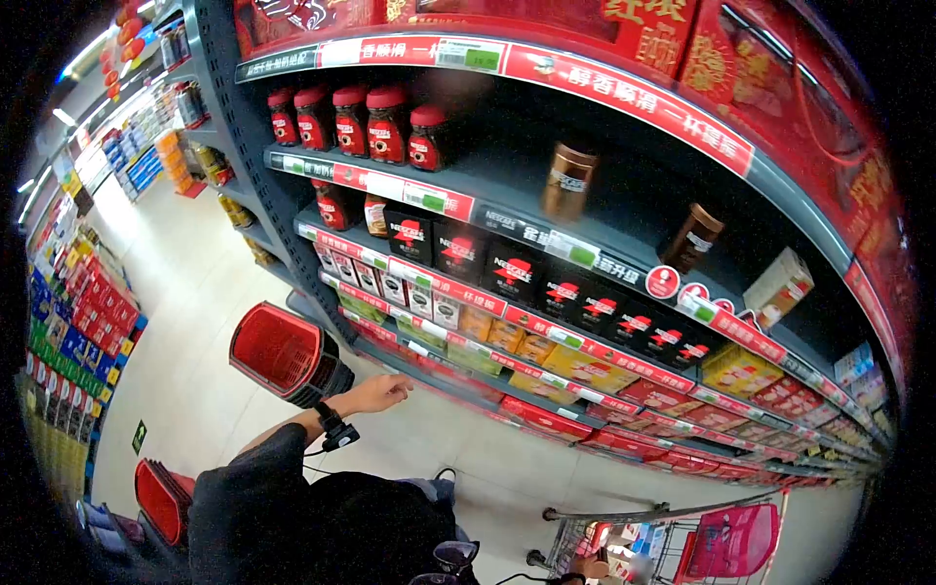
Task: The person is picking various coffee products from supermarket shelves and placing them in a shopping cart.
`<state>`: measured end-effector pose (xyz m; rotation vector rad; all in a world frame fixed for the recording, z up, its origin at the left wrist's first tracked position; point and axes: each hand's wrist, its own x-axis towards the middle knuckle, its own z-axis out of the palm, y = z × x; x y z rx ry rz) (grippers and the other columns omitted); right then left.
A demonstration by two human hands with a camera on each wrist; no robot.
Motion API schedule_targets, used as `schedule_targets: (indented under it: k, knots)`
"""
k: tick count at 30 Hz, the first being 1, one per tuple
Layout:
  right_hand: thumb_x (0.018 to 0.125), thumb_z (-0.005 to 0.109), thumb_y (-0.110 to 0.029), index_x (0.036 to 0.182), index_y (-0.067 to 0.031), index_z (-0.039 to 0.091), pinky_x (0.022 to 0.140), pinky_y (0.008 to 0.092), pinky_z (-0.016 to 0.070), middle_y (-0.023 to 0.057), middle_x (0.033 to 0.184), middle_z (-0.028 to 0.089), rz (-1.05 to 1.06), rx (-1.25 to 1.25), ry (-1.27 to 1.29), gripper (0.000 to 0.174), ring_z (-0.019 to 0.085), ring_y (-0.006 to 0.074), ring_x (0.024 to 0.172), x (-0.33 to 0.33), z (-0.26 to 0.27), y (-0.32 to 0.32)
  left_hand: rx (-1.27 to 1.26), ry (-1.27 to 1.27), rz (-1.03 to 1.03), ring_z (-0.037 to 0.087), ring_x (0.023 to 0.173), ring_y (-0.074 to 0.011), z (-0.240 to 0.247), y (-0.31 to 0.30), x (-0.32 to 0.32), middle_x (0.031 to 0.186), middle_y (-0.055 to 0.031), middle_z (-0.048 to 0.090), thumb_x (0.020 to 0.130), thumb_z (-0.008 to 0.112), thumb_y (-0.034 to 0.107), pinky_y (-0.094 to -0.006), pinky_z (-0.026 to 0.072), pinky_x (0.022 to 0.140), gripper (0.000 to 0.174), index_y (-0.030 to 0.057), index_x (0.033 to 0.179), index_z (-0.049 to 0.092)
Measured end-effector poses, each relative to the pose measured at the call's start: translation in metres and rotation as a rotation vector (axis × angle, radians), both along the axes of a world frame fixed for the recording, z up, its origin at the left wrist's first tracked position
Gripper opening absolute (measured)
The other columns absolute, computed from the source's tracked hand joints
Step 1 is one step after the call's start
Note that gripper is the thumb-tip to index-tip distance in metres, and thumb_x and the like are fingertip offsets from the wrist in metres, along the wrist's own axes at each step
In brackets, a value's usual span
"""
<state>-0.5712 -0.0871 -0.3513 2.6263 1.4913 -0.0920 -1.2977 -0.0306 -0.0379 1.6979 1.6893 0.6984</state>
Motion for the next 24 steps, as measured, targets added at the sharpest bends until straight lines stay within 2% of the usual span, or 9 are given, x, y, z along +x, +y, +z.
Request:
schedule_targets:
  k: [2,3,7,9,11,16,17,18,24]
  knots:
    - [0.083,0.065,-0.046,0.139,0.0026,0.045,0.098,0.0487,0.0447,0.0249,0.138,0.054,0.034,0.056,-0.116,0.077,0.054,0.0458,0.120,0.022,-0.020,-0.025,0.020,0.032,-0.083,0.068,0.091,-0.0378,0.016,0.012,0.016,0.095,-0.0209,0.070,0.091,0.059,0.015,-0.0456,0.0531,0.079,0.024,0.0018,0.111,0.062]
    - [0.086,0.062,-0.048,0.135,0.0040,0.047,0.096,0.0488,0.0445,0.0247,0.134,0.055,0.010,0.057,0.047,0.073,0.055,0.0446,0.117,0.015,-0.010,-0.025,0.032,0.031,-0.125,0.067,0.092,-0.0386,0.034,0.019,0.029,0.097,-0.0214,0.069,0.092,0.059,0.015,-0.0461,0.0527,0.080,0.024,0.0015,0.111,0.062]
    - [0.098,0.050,-0.056,0.119,0.0095,0.056,0.089,0.0491,0.0440,0.0240,0.120,0.062,-0.109,0.101,0.489,0.069,0.059,0.0398,0.105,-0.057,0.064,-0.053,0.040,0.105,-0.255,0.065,0.096,-0.0404,0.053,0.022,0.070,0.104,-0.0222,0.069,0.093,0.057,0.018,-0.0474,0.0518,0.082,0.026,0.0015,0.113,0.062]
    - [0.102,0.043,-0.053,0.121,0.0121,0.054,0.100,0.0505,0.0373,0.0282,0.129,0.056,-0.154,0.082,0.635,0.069,0.052,0.0424,0.116,-0.112,0.133,-0.058,0.044,0.115,-0.275,0.066,0.096,-0.0401,0.045,0.006,0.071,0.104,-0.0218,0.069,0.093,0.056,0.018,-0.0483,0.0518,0.082,0.026,0.0022,0.113,0.063]
    - [0.104,0.043,-0.048,0.119,0.0142,0.053,0.098,0.0479,0.0394,0.0290,0.126,0.056,-0.119,0.065,0.617,0.065,0.053,0.0428,0.112,-0.144,0.153,-0.066,0.070,0.110,-0.264,0.067,0.093,-0.0387,0.035,-0.016,0.066,0.102,-0.0214,0.069,0.093,0.056,0.017,-0.0472,0.0524,0.081,0.027,0.0024,0.114,0.062]
    - [0.099,0.058,-0.023,0.118,0.0028,0.057,0.079,0.0515,0.0484,0.0274,0.099,0.064,0.174,0.009,0.511,0.033,0.061,0.0450,0.093,-0.179,0.128,-0.080,0.043,0.146,-0.139,0.069,0.086,-0.0339,0.020,-0.083,0.014,0.096,-0.0186,0.071,0.094,0.057,0.015,-0.0421,0.0543,0.077,0.025,0.0022,0.115,0.062]
    - [0.095,0.058,-0.013,0.120,-0.0058,0.058,0.076,0.0545,0.0473,0.0276,0.092,0.063,0.327,-0.054,0.361,0.026,0.062,0.0461,0.090,-0.184,0.123,-0.084,0.003,0.129,-0.114,0.070,0.085,-0.0337,0.028,-0.092,0.007,0.093,-0.0187,0.071,0.093,0.058,0.014,-0.0417,0.0547,0.076,0.024,0.0017,0.113,0.063]
    - [0.081,0.063,-0.004,0.124,-0.0105,0.052,0.070,0.0545,0.0533,0.0232,0.084,0.067,0.382,0.061,0.300,0.045,0.067,0.0446,0.081,-0.193,0.110,-0.089,0.013,0.134,-0.092,0.069,0.085,-0.0355,0.032,-0.098,0.001,0.092,-0.0193,0.071,0.092,0.058,0.014,-0.0433,0.0542,0.076,0.023,0.0022,0.111,0.064]
    - [0.083,0.061,-0.003,0.115,-0.0108,0.054,0.069,0.0540,0.0535,0.0246,0.080,0.067,0.399,0.014,0.351,0.034,0.068,0.0438,0.078,-0.242,0.093,-0.091,0.173,0.195,0.053,0.067,0.085,-0.0407,0.072,-0.089,-0.047,0.088,-0.0202,0.070,0.089,0.058,0.015,-0.0482,0.0532,0.075,0.021,0.0053,0.106,0.066]
